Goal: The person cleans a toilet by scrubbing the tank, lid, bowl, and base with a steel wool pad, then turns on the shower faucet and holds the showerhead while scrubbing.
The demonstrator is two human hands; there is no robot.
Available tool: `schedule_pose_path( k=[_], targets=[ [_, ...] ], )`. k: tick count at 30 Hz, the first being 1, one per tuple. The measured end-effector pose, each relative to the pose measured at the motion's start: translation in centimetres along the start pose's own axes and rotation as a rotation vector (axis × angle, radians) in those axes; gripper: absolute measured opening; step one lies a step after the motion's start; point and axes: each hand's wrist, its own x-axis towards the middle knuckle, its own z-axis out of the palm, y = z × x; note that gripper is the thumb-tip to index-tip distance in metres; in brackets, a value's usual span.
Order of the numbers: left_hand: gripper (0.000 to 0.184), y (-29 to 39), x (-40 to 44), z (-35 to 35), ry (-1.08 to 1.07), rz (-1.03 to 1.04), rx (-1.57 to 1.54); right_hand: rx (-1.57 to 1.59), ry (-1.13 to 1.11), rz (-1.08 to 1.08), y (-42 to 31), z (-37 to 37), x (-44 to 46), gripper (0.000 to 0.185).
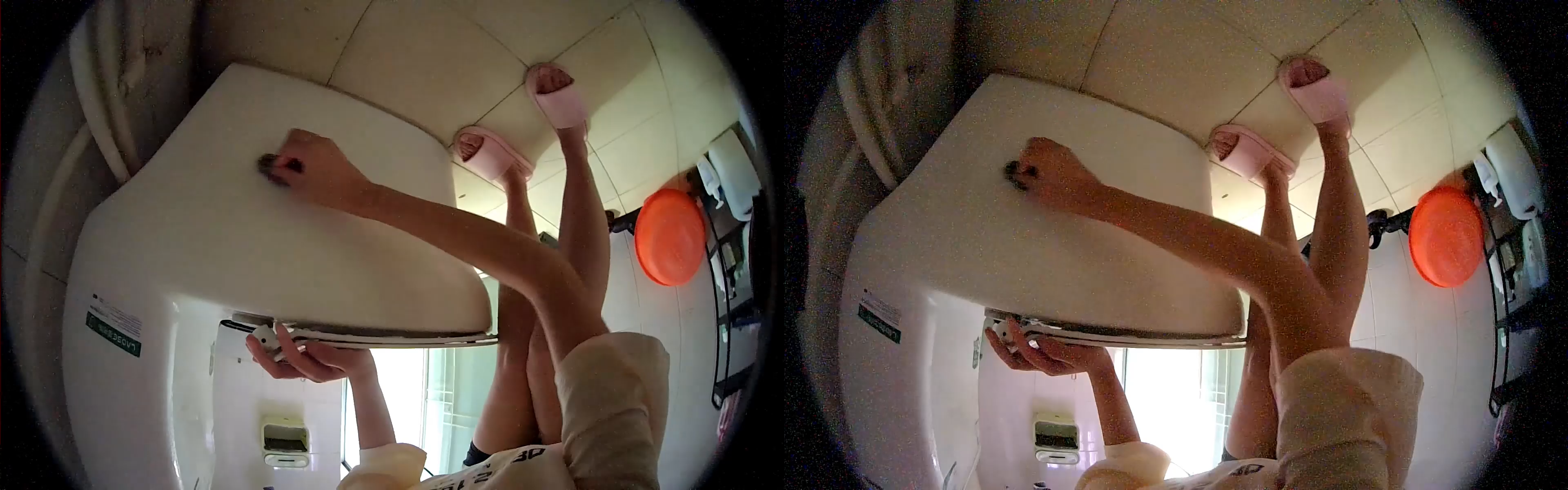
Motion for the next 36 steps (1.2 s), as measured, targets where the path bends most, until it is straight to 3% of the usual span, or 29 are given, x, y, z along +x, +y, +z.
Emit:
schedule_pose_path(
  k=[3, 5, 6, 7, 8, 9, 11, 13, 15, 18, 21, 22, 23, 25, 26, 28, 32, 34, 35, 36],
  targets=[
    [0.039, 0.6, 0.3, -0.1, -0.024, -0.028, 0.002, -0.152, 0.056, 0.135, 6.1, -3.0, -2.9, 0.007],
    [0.041, 0.7, 0.2, 0.1, -0.04, 0.061, 0.076, -0.312, -0.046, 0.431, 11.9, -5.5, -3.3, 0.009],
    [0.043, 0.9, 0.6, 0.3, -0.039, 0.199, 0.102, -0.31, -0.047, 0.429, 13.8, -6.0, -3.1, 0.009],
    [0.043, 0.3, 0.3, -0.1, -0.051, 0.035, 0.008, -0.333, 0.096, 0.4, 15.1, -6.3, -3.1, 0.009],
    [0.043, -0.2, -0.2, -0.2, -0.055, 0.036, -0.001, -0.353, 0.243, 0.379, 16.3, -6.1, -3.6, 0.009],
    [0.043, -0.2, 0.0, -0.3, -0.068, 0.034, -0.007, -0.345, 0.244, 0.4, 16.2, -5.4, -4.2, 0.009],
    [0.043, -0.5, 0.1, -0.4, -0.085, 0.06, 0.001, -0.274, 0.21, 0.353, 13.9, -4.1, -3.8, 0.007],
    [0.043, -0.2, 0.0, -0.2, -0.075, 0.078, -0.008, -0.238, 0.019, 0.252, 6.5, -3.9, -4.6, 0.006],
    [0.043, 0.1, 0.1, -0.4, -0.067, 0.021, -0.02, -0.048, -0.038, 0.022, 0.6, -2.9, -7.1, 0.006],
    [0.043, 0.5, 0.2, -0.4, -0.077, -0.013, -0.038, 0.176, -0.069, -0.011, -2.9, -3.1, -7.7, 0.005],
    [0.043, 0.2, 0.0, -0.3, -0.076, -0.008, -0.066, -0.042, -0.01, -0.022, 3.8, -3.4, -6.5, 0.015],
    [0.043, 0.4, 0.3, -0.1, -0.072, 0.001, -0.066, -0.126, -0.017, 0.071, 6.5, -4.1, -5.7, 0.017],
    [0.043, 0.9, 0.7, 0.1, -0.077, 0.13, -0.01, -0.209, -0.025, 0.169, 9.4, -5.2, -5.1, 0.019],
    [0.043, 0.7, 0.4, 0.0, -0.092, 0.26, 0.053, -0.573, -0.071, 0.092, 16.7, -6.8, -5.6, 0.019],
    [0.045, -0.5, -0.3, -0.1, -0.077, 0.167, 0.013, -0.567, -0.07, 0.099, 16.9, -7.6, -6.6, 0.019],
    [0.048, -0.1, -0.1, -0.2, -0.05, 0.045, -0.011, -0.581, 0.069, 0.32, 15.7, -9.1, -7.9, 0.006],
    [0.048, 0.6, 0.1, -0.1, -0.039, 0.007, 0.029, -0.228, -0.168, 0.36, 7.5, -8.9, -13.1, 0.001],
    [0.045, 0.2, 0.2, -0.1, -0.062, 0.079, 0.037, -0.071, -0.185, 0.176, 2.3, -8.0, -16.3, 0.007],
    [0.042, 0.0, 0.2, -0.3, -0.088, 0.162, 0.058, -0.012, -0.1, 0.231, 0.0, -8.1, -16.5, 0.007],
    [0.041, 0.2, 0.2, -0.4, -0.079, 0.067, 0.022, -0.049, -0.201, 0.196, 1.0, -8.5, -16.2, 0.006]
  ],
)
